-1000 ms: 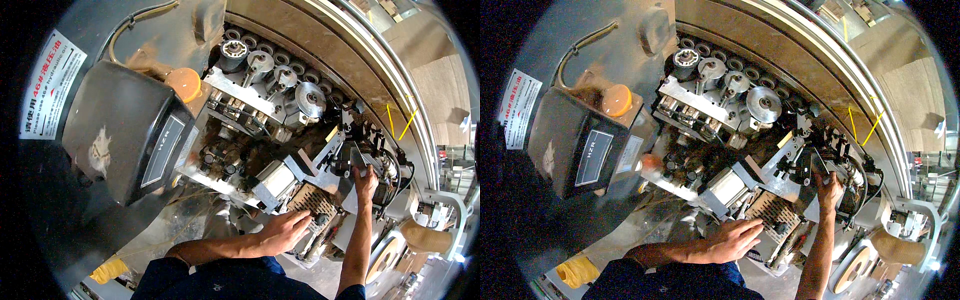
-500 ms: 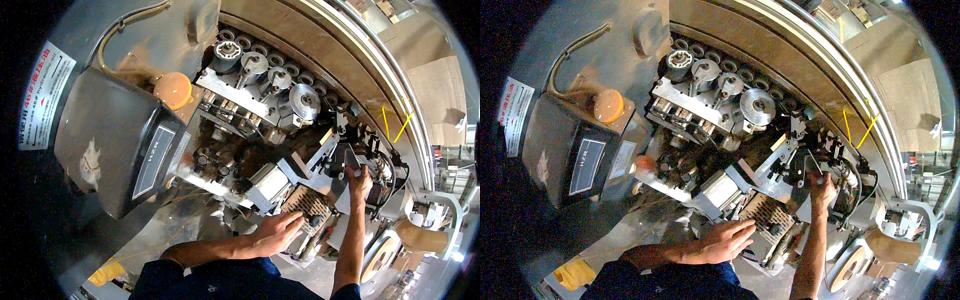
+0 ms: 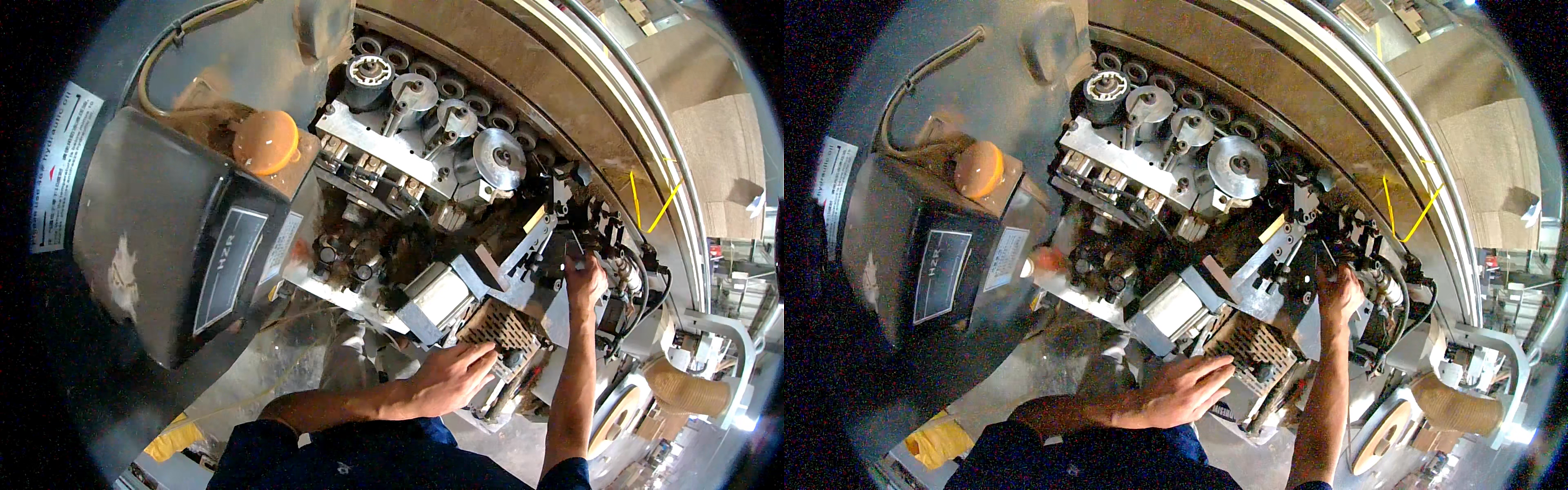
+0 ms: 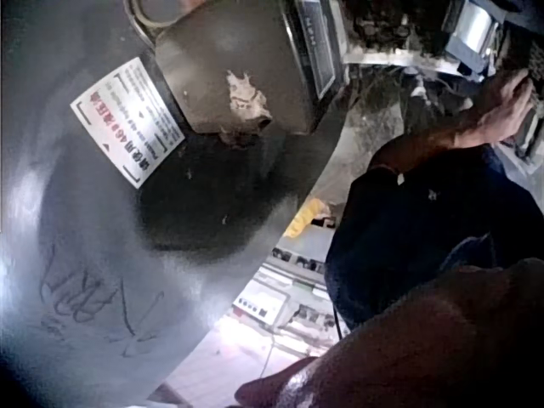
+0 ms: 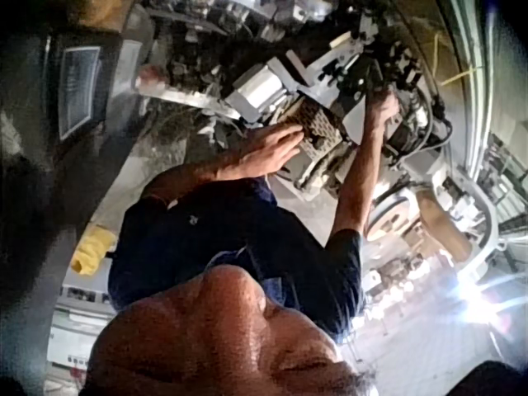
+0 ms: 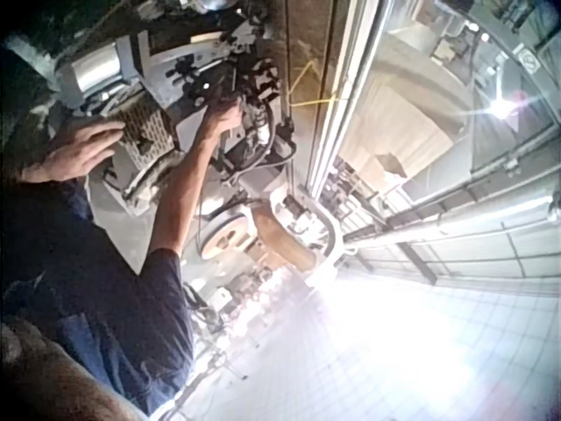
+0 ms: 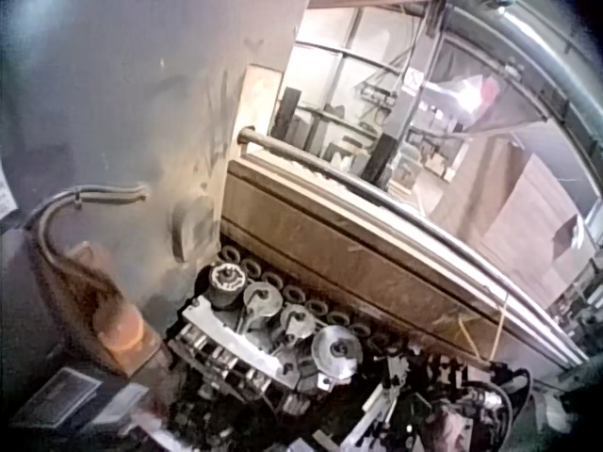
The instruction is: The person feeds a strip of material into the rollers of an industrial woodworking machine, guiding the strip by hand as it passes through the mechanism.
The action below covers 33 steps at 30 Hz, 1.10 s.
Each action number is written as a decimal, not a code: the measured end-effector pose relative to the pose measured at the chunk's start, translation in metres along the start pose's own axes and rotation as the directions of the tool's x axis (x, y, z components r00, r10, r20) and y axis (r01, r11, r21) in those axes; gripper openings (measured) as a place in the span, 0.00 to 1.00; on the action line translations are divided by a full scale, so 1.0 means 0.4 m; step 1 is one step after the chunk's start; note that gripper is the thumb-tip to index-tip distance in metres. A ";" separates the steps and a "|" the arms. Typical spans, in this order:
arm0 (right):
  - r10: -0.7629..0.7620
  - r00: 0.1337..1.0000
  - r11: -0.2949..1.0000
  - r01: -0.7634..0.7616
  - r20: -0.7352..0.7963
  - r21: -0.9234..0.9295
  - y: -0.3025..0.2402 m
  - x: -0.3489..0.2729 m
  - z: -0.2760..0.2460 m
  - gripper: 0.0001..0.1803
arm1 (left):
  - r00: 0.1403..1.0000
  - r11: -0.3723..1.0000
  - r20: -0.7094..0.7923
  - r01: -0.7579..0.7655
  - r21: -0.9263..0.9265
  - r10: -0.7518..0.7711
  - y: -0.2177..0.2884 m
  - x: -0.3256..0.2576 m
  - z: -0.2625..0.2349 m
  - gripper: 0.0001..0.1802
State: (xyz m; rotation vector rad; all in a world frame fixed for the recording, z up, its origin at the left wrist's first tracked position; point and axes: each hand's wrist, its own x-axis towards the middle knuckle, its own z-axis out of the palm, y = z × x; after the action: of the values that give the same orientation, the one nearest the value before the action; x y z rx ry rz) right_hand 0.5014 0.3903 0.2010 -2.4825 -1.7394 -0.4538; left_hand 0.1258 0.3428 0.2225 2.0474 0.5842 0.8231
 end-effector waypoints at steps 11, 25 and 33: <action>0.058 0.998 0.994 -0.055 0.028 -0.090 0.005 0.002 0.015 0.24 | 1.000 0.998 0.024 0.015 -0.067 -0.013 0.003 0.003 0.026 0.23; 0.038 0.994 0.997 -0.031 0.099 -0.076 0.008 0.008 0.007 0.24 | 0.997 0.996 0.020 -0.071 0.057 0.070 -0.001 0.008 0.025 0.22; 0.012 0.998 0.999 -0.015 -0.064 -0.036 0.002 0.007 0.027 0.24 | 1.000 1.000 0.011 -0.012 -0.018 0.012 -0.012 0.007 0.034 0.22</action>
State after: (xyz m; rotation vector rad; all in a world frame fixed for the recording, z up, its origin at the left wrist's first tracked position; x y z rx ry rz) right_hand 0.5050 0.3951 0.1916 -2.4736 -1.7046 -0.5628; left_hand 0.1372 0.3400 0.2137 2.0396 0.5569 0.8202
